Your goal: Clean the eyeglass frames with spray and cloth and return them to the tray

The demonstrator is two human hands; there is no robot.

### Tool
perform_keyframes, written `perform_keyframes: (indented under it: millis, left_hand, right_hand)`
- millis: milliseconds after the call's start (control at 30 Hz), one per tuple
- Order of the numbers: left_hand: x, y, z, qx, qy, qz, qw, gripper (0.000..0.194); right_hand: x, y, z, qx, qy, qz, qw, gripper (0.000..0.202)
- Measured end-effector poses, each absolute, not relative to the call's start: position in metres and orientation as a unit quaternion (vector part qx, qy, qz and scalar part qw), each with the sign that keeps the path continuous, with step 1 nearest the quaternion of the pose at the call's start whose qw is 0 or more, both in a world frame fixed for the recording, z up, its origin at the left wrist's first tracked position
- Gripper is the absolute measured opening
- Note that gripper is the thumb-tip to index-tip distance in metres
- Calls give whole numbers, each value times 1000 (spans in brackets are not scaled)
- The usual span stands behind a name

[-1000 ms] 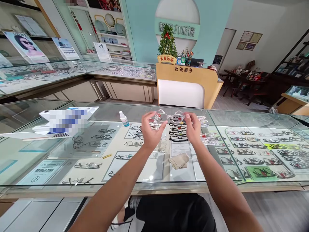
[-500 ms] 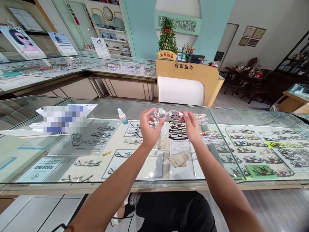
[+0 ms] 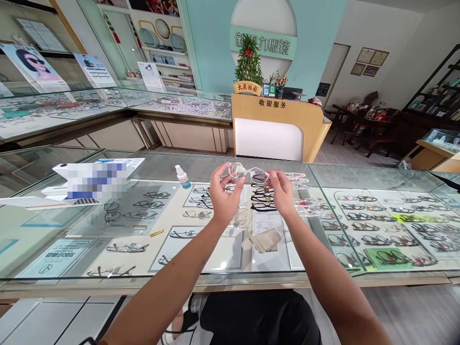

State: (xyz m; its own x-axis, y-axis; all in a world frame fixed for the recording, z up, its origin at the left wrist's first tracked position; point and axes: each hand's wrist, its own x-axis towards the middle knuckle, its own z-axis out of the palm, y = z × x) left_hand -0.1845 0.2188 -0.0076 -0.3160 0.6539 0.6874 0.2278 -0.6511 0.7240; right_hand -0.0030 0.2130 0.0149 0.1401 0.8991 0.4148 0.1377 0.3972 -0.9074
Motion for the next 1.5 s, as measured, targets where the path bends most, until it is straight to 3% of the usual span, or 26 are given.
perform_keyframes:
  millis: [1033,1200,1500]
  left_hand:
    - [-189,221,-11,578,471,656,119,52]
    - [-191,228,-13,566,437,673,189,57]
    - [-194,221,-5,673,396,620,76,51]
  right_hand:
    - [0,217,18,-373,-551,438,604,61]
    - [5,217,21,-376,-559,454,583,53]
    - [9,214,29,-398,-593,445,540,30]
